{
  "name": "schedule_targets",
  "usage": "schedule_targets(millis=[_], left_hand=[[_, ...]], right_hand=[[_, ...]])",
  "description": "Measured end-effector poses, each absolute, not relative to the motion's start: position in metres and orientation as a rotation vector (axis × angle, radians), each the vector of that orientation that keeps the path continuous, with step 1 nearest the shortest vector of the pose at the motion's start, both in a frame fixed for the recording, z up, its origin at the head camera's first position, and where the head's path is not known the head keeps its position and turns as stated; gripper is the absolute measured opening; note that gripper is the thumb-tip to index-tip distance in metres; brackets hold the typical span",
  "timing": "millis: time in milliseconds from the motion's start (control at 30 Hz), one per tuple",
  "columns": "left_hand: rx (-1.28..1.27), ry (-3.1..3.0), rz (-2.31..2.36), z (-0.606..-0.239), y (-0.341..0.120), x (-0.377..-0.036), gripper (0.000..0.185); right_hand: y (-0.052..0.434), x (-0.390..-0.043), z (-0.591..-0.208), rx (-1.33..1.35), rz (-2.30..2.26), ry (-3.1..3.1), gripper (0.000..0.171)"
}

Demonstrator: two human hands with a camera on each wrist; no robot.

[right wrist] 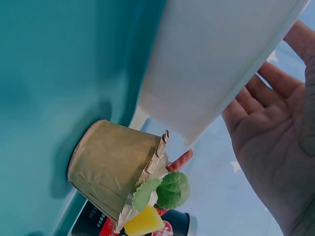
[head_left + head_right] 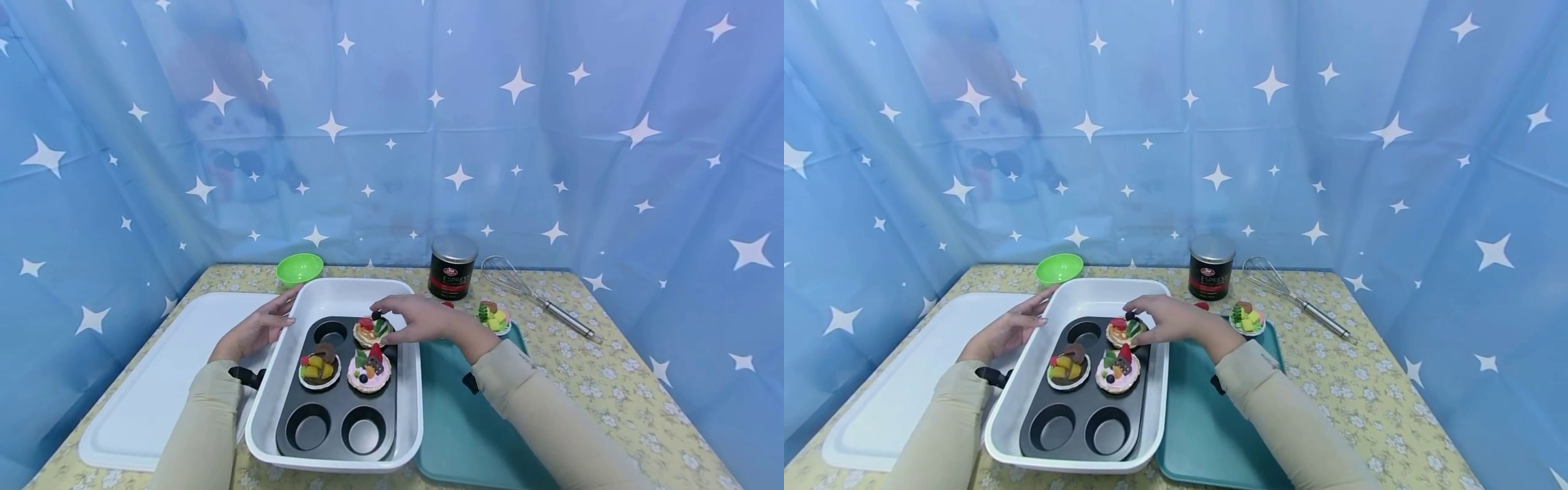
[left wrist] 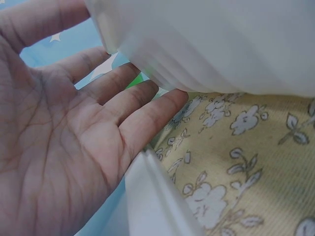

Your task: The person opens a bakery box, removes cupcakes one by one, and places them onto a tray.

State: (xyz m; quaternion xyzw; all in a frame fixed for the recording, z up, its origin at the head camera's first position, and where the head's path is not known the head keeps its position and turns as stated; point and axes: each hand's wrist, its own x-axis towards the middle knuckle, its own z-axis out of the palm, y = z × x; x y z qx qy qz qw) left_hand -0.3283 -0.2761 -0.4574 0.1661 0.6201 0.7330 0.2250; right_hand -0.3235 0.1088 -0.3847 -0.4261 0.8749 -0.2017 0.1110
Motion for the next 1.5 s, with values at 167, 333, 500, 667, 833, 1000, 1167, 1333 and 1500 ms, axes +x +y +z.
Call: schedule_targets(millis=[167,333,500,667,833,1000,1167,1333,1500], left_hand=[[0.454,1.714,2.024,-0.458,-0.277,-0.328,0.084],[0.449,1.75,2.001,-0.458,-0.276,-0.329,0.082],[0.429,1.775,1.999,-0.458,-0.276,-0.329,0.082],[0.423,1.765,2.004,-0.459,-0.276,-0.33,0.083],[0.427,1.735,2.02,-0.459,-0.275,-0.33,0.082],[0.423,1.741,2.02,-0.458,-0.275,-0.329,0.082],[0.412,1.784,1.993,-0.457,-0.274,-0.329,0.083],[0.373,1.8,2.003,-0.457,-0.274,-0.33,0.083],[0.37,1.788,2.004,-0.458,-0.274,-0.33,0.083]], right_hand=[[0.104,-0.324,-0.385,-1.253,-0.598,2.542,0.066],[0.101,-0.325,-0.389,-1.273,-0.617,2.49,0.067],[0.099,-0.326,-0.395,-1.259,-0.618,2.51,0.069],[0.097,-0.325,-0.401,-1.206,-0.6,2.558,0.073],[0.093,-0.324,-0.404,-1.144,-0.545,2.614,0.075],[0.09,-0.32,-0.406,-1.114,-0.466,2.681,0.075],[0.089,-0.316,-0.408,-1.088,-0.435,2.74,0.075],[0.09,-0.314,-0.409,-1.071,-0.434,2.769,0.075],[0.09,-0.315,-0.411,-1.056,-0.431,2.78,0.073]])
